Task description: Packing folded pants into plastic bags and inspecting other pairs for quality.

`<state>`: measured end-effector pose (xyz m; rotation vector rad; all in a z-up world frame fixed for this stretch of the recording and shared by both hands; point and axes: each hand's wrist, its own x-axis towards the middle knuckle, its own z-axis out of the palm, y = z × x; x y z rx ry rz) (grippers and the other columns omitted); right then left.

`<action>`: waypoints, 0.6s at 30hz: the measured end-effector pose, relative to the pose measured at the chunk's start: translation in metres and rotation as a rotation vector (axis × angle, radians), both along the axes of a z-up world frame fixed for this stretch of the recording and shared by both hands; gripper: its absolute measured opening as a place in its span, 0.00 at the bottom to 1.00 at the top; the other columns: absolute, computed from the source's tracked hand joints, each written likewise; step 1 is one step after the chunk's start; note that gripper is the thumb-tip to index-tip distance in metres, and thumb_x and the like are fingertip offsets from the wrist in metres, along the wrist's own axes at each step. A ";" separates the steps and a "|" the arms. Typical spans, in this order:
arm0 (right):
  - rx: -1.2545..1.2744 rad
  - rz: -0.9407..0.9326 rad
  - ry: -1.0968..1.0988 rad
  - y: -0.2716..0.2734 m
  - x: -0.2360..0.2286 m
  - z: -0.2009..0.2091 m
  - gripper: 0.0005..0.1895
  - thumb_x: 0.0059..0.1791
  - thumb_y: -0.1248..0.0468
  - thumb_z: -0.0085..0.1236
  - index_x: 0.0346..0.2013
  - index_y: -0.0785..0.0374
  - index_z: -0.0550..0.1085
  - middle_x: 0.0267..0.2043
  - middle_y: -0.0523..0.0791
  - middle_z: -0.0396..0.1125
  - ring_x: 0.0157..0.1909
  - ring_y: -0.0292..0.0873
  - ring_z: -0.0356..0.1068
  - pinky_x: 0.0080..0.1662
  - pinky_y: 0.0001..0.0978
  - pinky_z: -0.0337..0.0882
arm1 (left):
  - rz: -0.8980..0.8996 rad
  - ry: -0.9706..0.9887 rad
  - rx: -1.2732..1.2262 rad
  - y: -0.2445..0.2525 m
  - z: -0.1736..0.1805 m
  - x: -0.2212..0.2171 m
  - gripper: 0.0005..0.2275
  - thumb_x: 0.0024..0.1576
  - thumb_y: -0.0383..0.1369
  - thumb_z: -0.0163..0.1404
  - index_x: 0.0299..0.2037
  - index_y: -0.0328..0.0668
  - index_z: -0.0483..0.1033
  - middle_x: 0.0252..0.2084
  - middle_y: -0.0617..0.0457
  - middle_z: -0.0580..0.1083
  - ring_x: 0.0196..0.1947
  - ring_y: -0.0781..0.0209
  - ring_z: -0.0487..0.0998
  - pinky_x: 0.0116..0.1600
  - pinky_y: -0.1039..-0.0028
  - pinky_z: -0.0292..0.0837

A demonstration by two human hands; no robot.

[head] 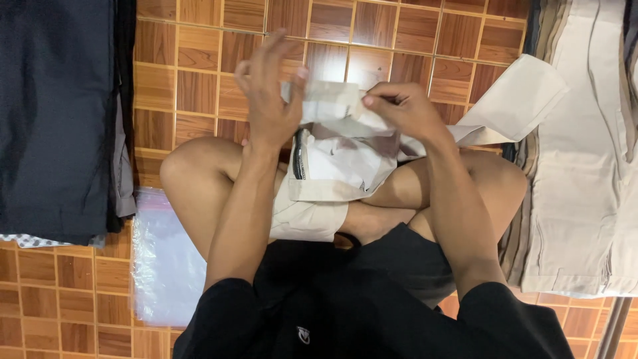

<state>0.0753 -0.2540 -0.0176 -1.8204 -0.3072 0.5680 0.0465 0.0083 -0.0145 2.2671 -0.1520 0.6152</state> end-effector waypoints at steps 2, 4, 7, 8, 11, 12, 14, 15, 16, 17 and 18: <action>0.009 0.052 -0.070 0.011 -0.011 -0.004 0.06 0.56 0.63 0.59 0.40 0.62 0.80 0.24 0.40 0.66 0.26 0.32 0.58 0.31 0.24 0.59 | -0.246 0.136 -0.089 -0.012 0.000 -0.008 0.21 0.65 0.49 0.45 0.60 0.44 0.71 0.55 0.48 0.74 0.59 0.51 0.73 0.66 0.57 0.50; 0.015 0.106 -0.133 0.016 -0.013 -0.006 0.05 0.56 0.63 0.59 0.37 0.59 0.79 0.22 0.41 0.65 0.28 0.33 0.61 0.34 0.26 0.62 | -0.492 0.277 -0.180 -0.017 0.009 -0.016 0.26 0.62 0.51 0.54 0.64 0.46 0.68 0.46 0.45 0.81 0.53 0.42 0.78 0.67 0.53 0.51; 0.111 0.037 0.021 0.009 -0.003 -0.005 0.12 0.62 0.54 0.43 0.51 0.54 0.73 0.29 0.39 0.69 0.30 0.30 0.63 0.39 0.21 0.65 | -0.560 0.588 -0.241 -0.015 0.023 -0.020 0.10 0.60 0.38 0.56 0.40 0.39 0.81 0.29 0.37 0.79 0.36 0.32 0.79 0.50 0.53 0.68; 0.100 0.049 -0.002 0.003 -0.001 -0.006 0.14 0.59 0.52 0.47 0.51 0.58 0.68 0.33 0.43 0.69 0.34 0.34 0.65 0.40 0.24 0.65 | -0.505 0.585 -0.349 -0.013 0.019 -0.019 0.11 0.61 0.38 0.54 0.41 0.37 0.82 0.30 0.46 0.79 0.31 0.49 0.75 0.42 0.65 0.68; -0.028 0.152 0.018 -0.010 0.009 -0.003 0.20 0.51 0.53 0.58 0.51 0.63 0.70 0.42 0.45 0.70 0.43 0.38 0.68 0.48 0.29 0.66 | -0.375 0.518 -0.543 -0.010 0.012 -0.015 0.11 0.62 0.36 0.52 0.40 0.35 0.81 0.30 0.56 0.75 0.28 0.69 0.69 0.36 0.79 0.66; -0.145 0.242 0.067 -0.013 0.012 -0.001 0.23 0.45 0.56 0.66 0.51 0.63 0.75 0.47 0.44 0.72 0.49 0.39 0.69 0.54 0.32 0.68 | -0.301 0.459 -0.628 -0.009 0.011 -0.014 0.09 0.63 0.34 0.51 0.39 0.35 0.79 0.29 0.58 0.72 0.30 0.70 0.67 0.38 0.81 0.64; -0.237 0.205 0.044 -0.018 0.012 -0.002 0.22 0.46 0.62 0.62 0.53 0.64 0.74 0.45 0.45 0.72 0.46 0.40 0.69 0.50 0.32 0.68 | -0.271 0.425 -0.665 -0.008 0.006 -0.013 0.10 0.63 0.36 0.51 0.39 0.36 0.79 0.29 0.59 0.72 0.31 0.70 0.67 0.39 0.81 0.64; -0.329 0.162 0.024 -0.021 0.012 -0.003 0.21 0.47 0.67 0.58 0.56 0.65 0.74 0.44 0.46 0.73 0.43 0.41 0.68 0.46 0.32 0.68 | -0.247 0.395 -0.702 -0.007 0.004 -0.012 0.11 0.63 0.38 0.51 0.39 0.37 0.78 0.30 0.59 0.72 0.31 0.70 0.67 0.40 0.80 0.64; -0.328 0.164 0.025 -0.022 0.014 -0.004 0.21 0.47 0.67 0.58 0.56 0.65 0.74 0.44 0.46 0.73 0.43 0.41 0.68 0.46 0.32 0.68 | -0.246 0.396 -0.701 -0.006 0.006 -0.012 0.11 0.63 0.38 0.51 0.39 0.37 0.78 0.30 0.59 0.72 0.31 0.70 0.67 0.40 0.80 0.64; -0.142 0.078 0.079 -0.025 0.015 -0.005 0.19 0.49 0.69 0.59 0.55 0.65 0.74 0.42 0.44 0.73 0.40 0.36 0.69 0.42 0.24 0.67 | -0.268 0.365 -0.730 -0.006 0.007 -0.013 0.10 0.64 0.37 0.50 0.39 0.37 0.77 0.31 0.60 0.70 0.32 0.71 0.65 0.41 0.80 0.63; 0.045 -0.007 0.133 -0.027 0.016 -0.005 0.16 0.51 0.70 0.60 0.55 0.64 0.73 0.41 0.42 0.72 0.37 0.30 0.69 0.38 0.17 0.66 | -0.291 0.333 -0.758 -0.005 0.009 -0.014 0.09 0.65 0.36 0.48 0.39 0.38 0.75 0.32 0.61 0.69 0.34 0.71 0.63 0.43 0.80 0.61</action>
